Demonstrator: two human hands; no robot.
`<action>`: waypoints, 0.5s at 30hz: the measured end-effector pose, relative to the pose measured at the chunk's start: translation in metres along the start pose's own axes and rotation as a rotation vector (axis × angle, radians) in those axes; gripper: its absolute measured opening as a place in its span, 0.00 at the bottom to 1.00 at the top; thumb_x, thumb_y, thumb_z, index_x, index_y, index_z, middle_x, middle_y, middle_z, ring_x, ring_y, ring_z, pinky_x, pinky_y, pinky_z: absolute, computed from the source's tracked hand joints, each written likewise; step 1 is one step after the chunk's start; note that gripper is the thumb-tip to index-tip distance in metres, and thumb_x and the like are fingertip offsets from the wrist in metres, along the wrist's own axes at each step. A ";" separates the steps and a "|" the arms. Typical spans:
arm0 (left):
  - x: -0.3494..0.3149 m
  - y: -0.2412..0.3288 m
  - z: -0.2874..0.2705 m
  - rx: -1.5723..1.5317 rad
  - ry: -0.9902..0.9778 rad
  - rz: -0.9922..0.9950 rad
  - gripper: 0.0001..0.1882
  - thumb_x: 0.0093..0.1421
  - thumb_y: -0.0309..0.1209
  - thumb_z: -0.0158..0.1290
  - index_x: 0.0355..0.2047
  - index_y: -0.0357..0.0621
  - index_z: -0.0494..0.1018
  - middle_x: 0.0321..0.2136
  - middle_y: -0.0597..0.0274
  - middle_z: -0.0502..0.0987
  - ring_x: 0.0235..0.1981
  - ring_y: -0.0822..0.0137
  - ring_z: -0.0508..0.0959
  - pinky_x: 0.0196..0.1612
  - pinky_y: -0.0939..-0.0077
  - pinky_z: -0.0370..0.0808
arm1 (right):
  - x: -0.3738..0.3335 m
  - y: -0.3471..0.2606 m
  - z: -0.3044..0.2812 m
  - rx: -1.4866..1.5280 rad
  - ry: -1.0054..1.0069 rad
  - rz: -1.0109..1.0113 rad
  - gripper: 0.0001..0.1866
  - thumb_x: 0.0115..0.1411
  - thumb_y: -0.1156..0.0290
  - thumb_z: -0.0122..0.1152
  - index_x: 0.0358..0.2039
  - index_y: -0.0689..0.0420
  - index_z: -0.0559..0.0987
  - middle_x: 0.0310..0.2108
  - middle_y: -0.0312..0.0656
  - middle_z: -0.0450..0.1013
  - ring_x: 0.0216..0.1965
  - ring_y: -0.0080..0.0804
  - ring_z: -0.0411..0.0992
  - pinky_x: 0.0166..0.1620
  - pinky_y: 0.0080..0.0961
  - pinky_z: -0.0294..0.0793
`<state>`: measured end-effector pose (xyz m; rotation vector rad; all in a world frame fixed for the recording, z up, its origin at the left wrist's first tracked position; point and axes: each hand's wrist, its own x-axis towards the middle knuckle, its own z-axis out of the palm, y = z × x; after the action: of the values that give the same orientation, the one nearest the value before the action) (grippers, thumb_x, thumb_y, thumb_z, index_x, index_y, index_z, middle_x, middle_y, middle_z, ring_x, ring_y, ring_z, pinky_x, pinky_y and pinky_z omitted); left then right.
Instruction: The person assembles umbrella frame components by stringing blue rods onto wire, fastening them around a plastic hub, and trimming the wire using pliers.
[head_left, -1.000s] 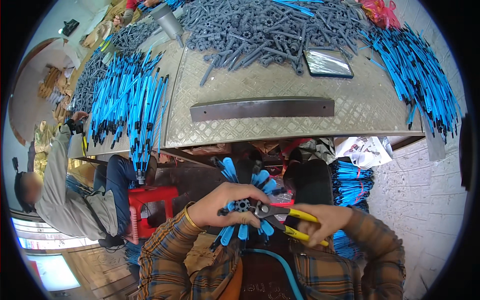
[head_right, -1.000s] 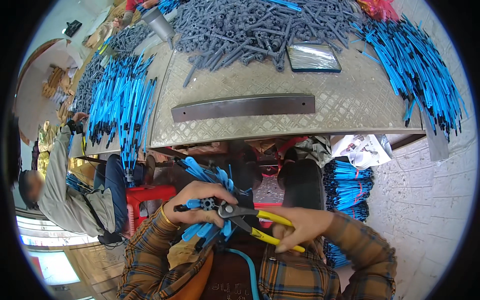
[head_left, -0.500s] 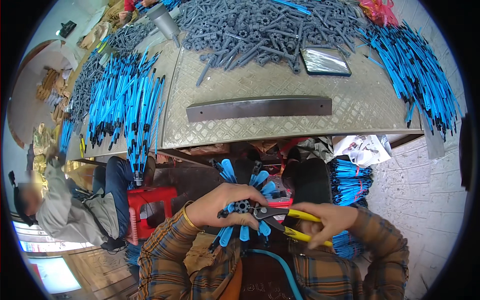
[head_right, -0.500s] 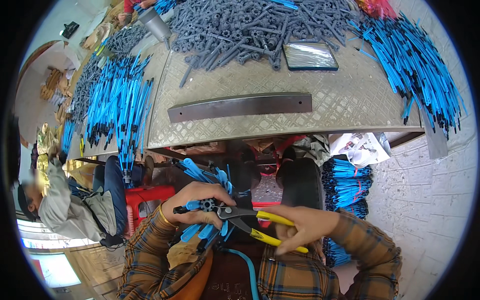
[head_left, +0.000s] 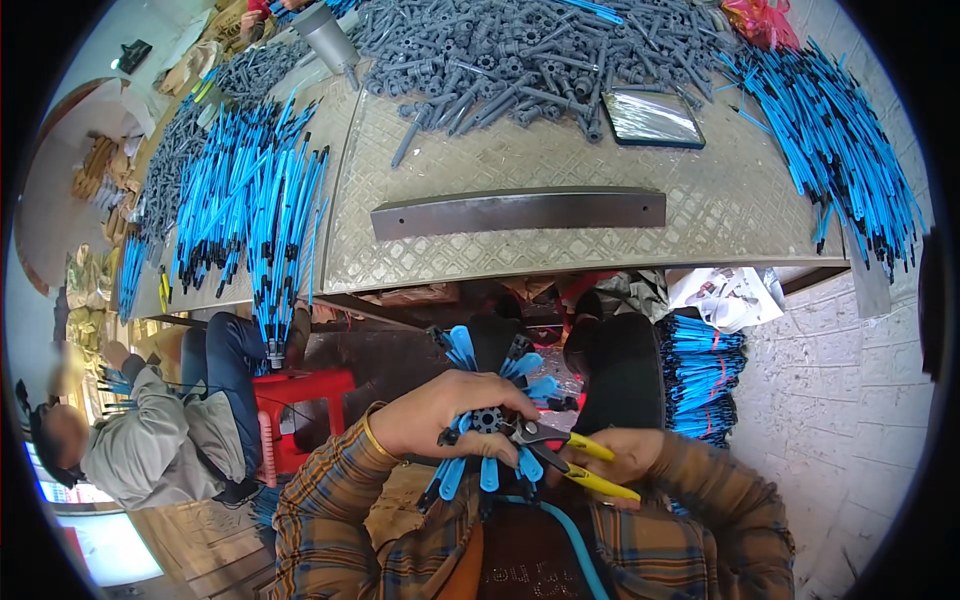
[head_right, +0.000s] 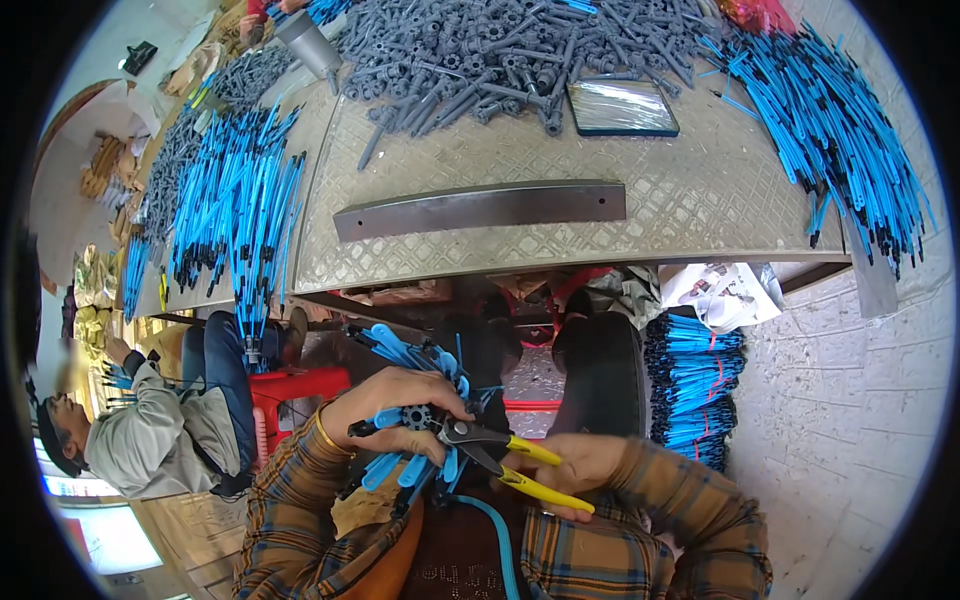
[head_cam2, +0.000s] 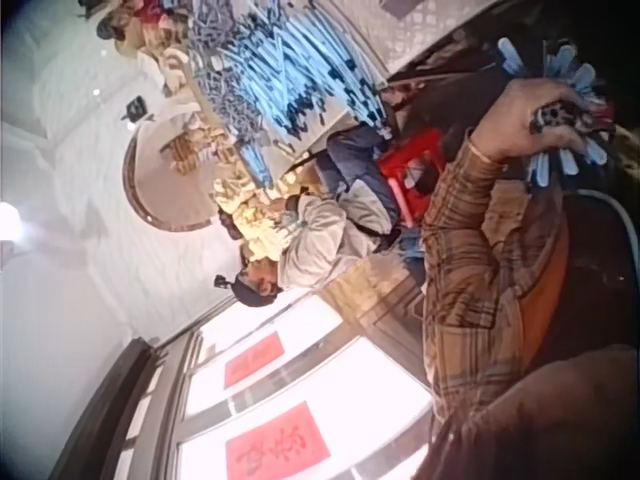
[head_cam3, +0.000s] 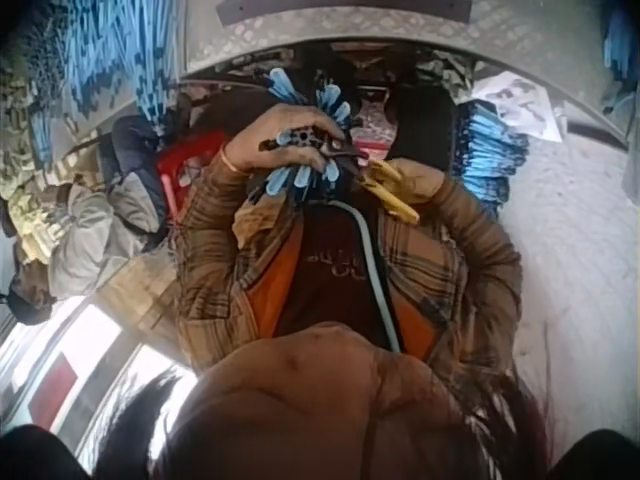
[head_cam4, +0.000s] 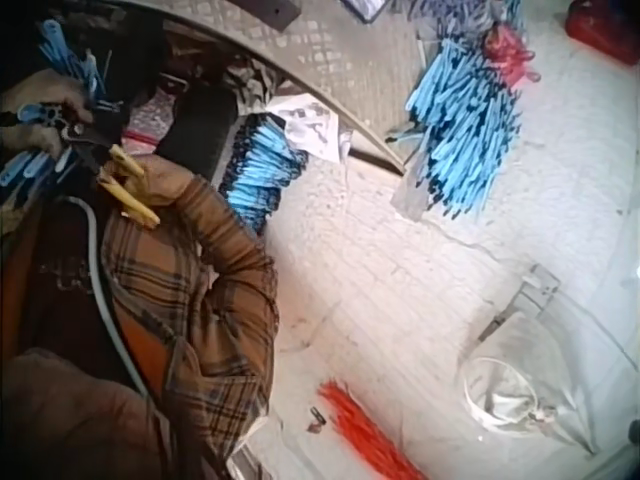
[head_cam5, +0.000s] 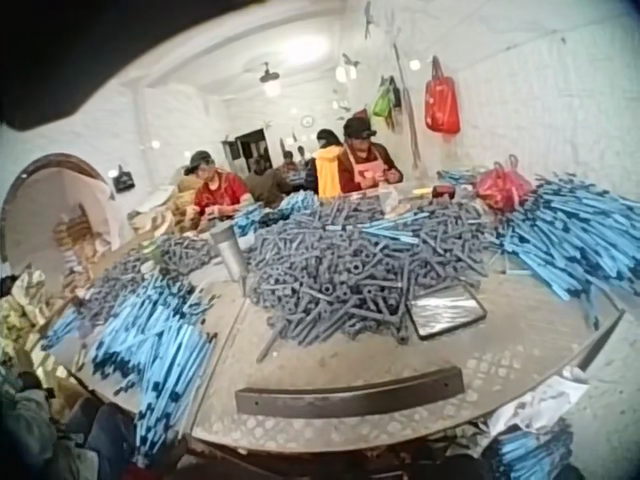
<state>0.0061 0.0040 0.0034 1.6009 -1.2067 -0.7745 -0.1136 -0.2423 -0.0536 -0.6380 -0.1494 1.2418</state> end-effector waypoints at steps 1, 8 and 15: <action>0.000 0.000 0.000 -0.009 0.002 -0.001 0.28 0.41 0.41 0.65 0.40 0.39 0.72 0.30 0.57 0.75 0.32 0.62 0.76 0.35 0.73 0.71 | 0.000 0.000 0.002 0.031 -0.042 -0.018 0.32 0.51 0.67 0.59 0.54 0.63 0.58 0.29 0.45 0.72 0.23 0.31 0.74 0.24 0.21 0.72; -0.001 0.004 -0.001 -0.082 0.096 -0.131 0.28 0.41 0.42 0.65 0.40 0.39 0.71 0.31 0.58 0.75 0.32 0.64 0.76 0.36 0.74 0.71 | -0.006 -0.022 0.020 -1.214 0.497 -0.404 0.26 0.55 0.69 0.55 0.52 0.63 0.60 0.28 0.45 0.71 0.22 0.31 0.72 0.24 0.26 0.70; 0.001 -0.002 -0.003 -0.067 0.008 -0.084 0.30 0.42 0.41 0.64 0.44 0.39 0.70 0.33 0.57 0.75 0.34 0.63 0.76 0.37 0.74 0.71 | 0.008 0.015 -0.020 -0.114 0.025 -0.192 0.15 0.60 0.62 0.50 0.39 0.62 0.68 0.28 0.48 0.71 0.24 0.30 0.71 0.25 0.25 0.70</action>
<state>0.0098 0.0044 0.0031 1.6064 -1.1020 -0.8521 -0.1150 -0.2401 -0.0798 -0.7205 -0.2558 1.0448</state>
